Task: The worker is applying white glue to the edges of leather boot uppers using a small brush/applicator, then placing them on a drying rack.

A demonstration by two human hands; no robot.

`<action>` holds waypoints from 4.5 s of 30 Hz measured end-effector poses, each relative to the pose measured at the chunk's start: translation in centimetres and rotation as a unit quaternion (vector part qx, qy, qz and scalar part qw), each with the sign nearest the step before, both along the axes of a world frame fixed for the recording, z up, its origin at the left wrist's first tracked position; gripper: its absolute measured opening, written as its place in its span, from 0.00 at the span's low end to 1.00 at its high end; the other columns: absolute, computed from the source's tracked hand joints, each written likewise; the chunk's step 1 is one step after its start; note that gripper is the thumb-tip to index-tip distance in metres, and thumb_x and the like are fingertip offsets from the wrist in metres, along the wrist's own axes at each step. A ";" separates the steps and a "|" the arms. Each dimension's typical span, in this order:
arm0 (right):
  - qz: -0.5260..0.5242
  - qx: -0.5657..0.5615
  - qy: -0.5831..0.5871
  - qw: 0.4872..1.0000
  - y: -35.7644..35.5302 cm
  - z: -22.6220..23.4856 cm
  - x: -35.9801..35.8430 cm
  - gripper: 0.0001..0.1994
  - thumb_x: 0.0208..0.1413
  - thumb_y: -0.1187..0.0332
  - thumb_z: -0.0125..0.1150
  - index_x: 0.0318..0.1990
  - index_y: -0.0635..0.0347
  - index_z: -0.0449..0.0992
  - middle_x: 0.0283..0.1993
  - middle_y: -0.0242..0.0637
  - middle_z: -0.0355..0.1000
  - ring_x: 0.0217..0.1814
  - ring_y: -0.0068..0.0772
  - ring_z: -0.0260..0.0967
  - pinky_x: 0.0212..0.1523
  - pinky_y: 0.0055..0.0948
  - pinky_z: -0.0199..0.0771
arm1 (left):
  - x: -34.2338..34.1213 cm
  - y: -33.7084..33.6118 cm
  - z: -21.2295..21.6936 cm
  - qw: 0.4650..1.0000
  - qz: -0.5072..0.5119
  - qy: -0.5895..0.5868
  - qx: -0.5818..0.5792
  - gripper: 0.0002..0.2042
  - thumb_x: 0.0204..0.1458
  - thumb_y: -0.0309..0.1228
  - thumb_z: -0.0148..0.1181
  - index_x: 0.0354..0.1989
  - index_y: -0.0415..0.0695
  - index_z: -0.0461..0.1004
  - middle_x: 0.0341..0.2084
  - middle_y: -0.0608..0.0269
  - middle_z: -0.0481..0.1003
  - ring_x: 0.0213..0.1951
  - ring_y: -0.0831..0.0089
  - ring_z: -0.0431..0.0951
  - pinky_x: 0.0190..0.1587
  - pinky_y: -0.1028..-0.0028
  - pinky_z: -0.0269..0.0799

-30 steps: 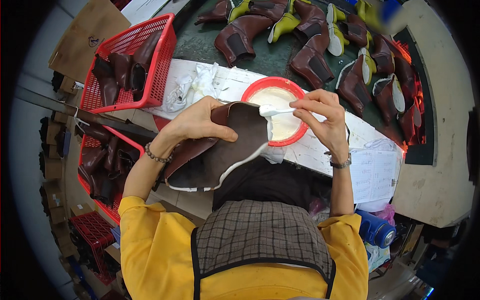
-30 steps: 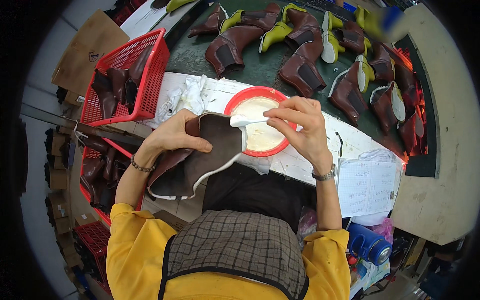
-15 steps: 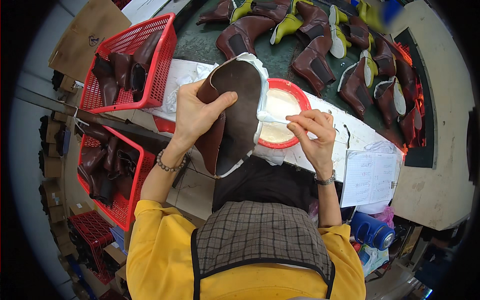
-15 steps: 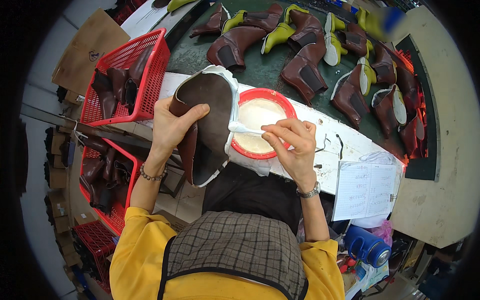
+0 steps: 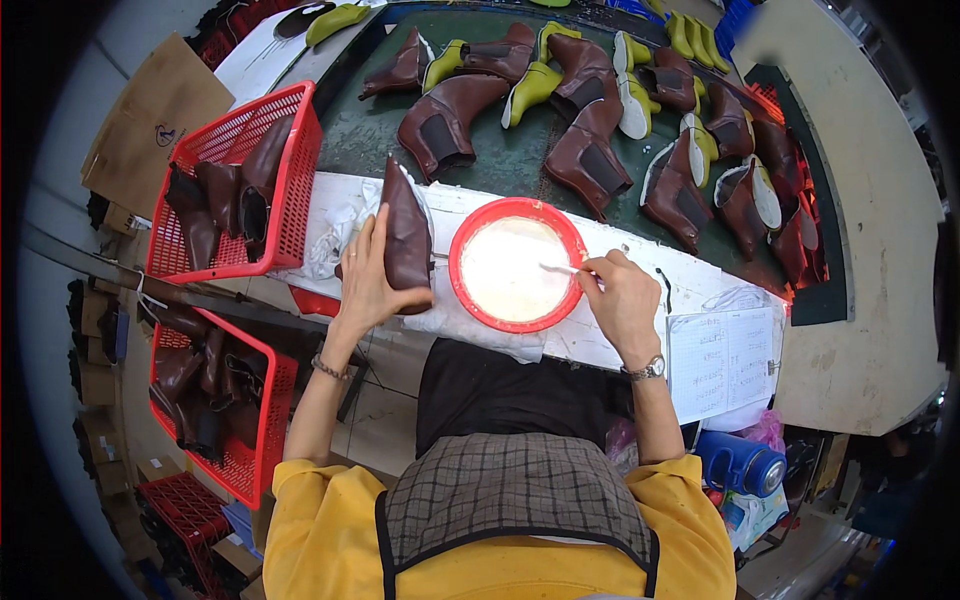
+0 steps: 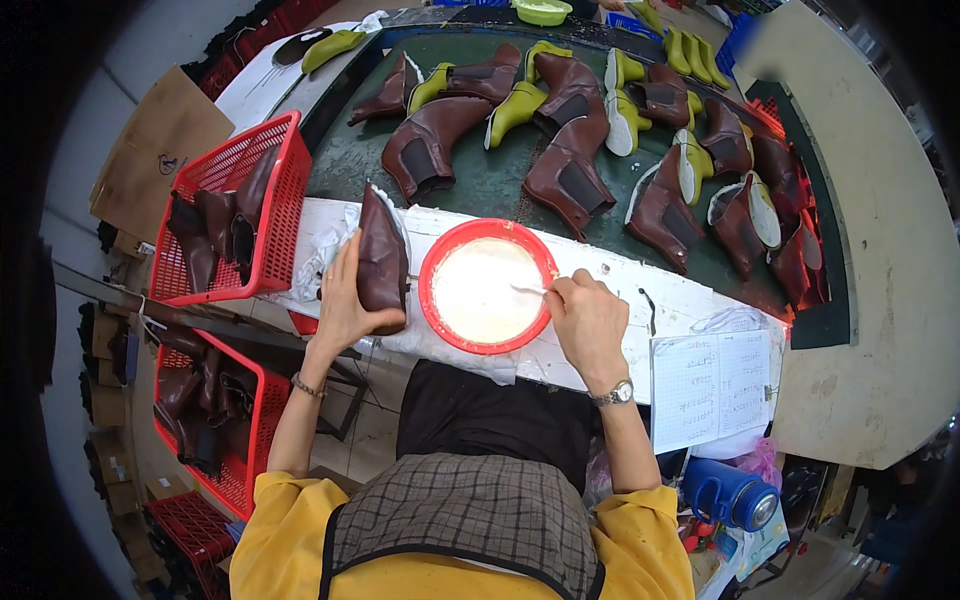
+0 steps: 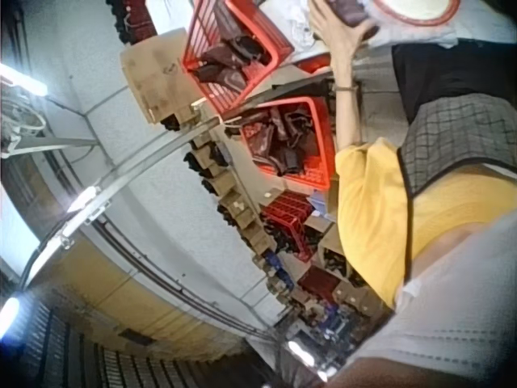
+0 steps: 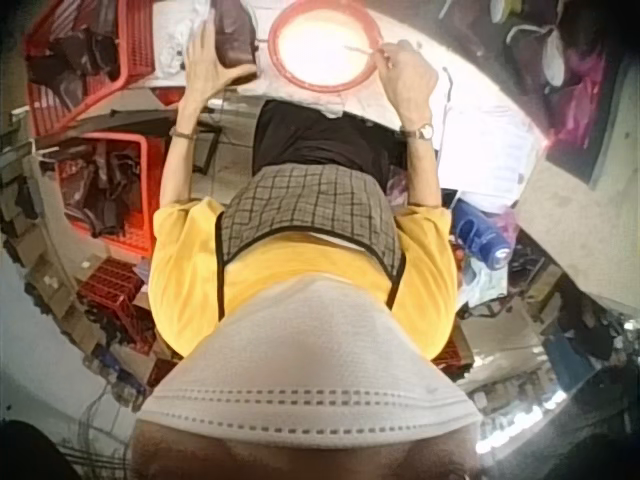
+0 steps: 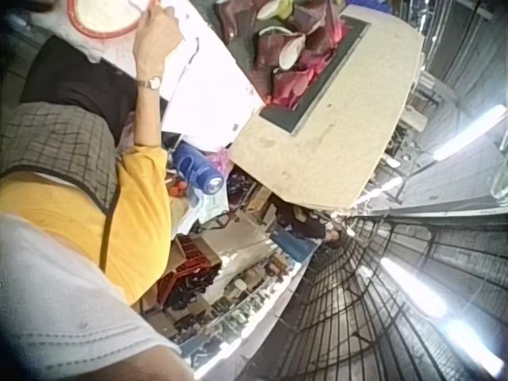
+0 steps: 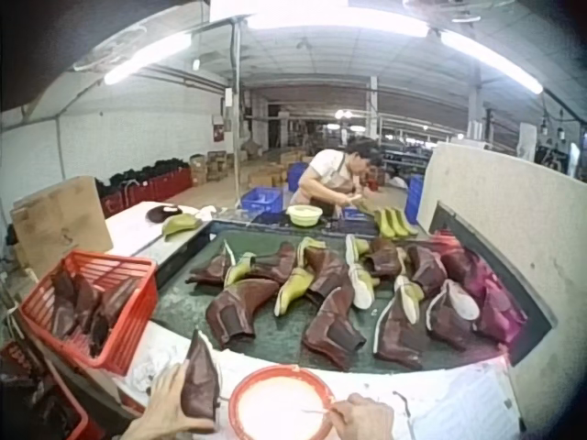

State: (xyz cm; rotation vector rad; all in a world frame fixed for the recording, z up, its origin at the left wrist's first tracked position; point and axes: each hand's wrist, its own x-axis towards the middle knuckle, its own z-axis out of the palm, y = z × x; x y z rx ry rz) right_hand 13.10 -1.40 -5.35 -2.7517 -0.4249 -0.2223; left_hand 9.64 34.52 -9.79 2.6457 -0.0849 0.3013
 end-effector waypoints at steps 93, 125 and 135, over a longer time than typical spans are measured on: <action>0.368 0.323 0.003 0.872 7.1 8.3 6.7 0.08 0.47 0.76 0.76 0.36 0.63 0.86 0.32 0.35 0.78 0.31 0.22 0.74 0.30 0.21 0.71 | -4.5 -0.5 3.5 0.254 -0.287 0.475 -0.792 0.45 0.39 0.34 0.73 0.68 0.32 0.60 0.62 0.32 0.67 0.57 0.37 0.74 0.53 0.45 0.76; 0.247 0.403 -0.015 0.881 5.0 4.8 4.3 0.08 0.48 0.79 0.74 0.37 0.64 0.86 0.35 0.36 0.78 0.35 0.24 0.75 0.34 0.21 0.72 | -5.9 6.7 3.6 0.508 -0.252 0.166 -0.807 0.48 0.42 0.43 0.72 0.70 0.33 0.56 0.60 0.37 0.69 0.57 0.43 0.75 0.57 0.48 0.76; -0.049 0.568 0.139 0.809 -0.1 -6.7 4.1 0.13 0.70 0.65 0.53 0.43 0.66 0.80 0.27 0.24 0.66 0.24 0.12 0.60 0.22 0.17 0.56 | 0.3 8.3 1.4 0.565 -0.198 0.022 -0.800 0.45 0.48 0.45 0.67 0.71 0.34 0.55 0.62 0.42 0.69 0.60 0.50 0.74 0.63 0.54 0.71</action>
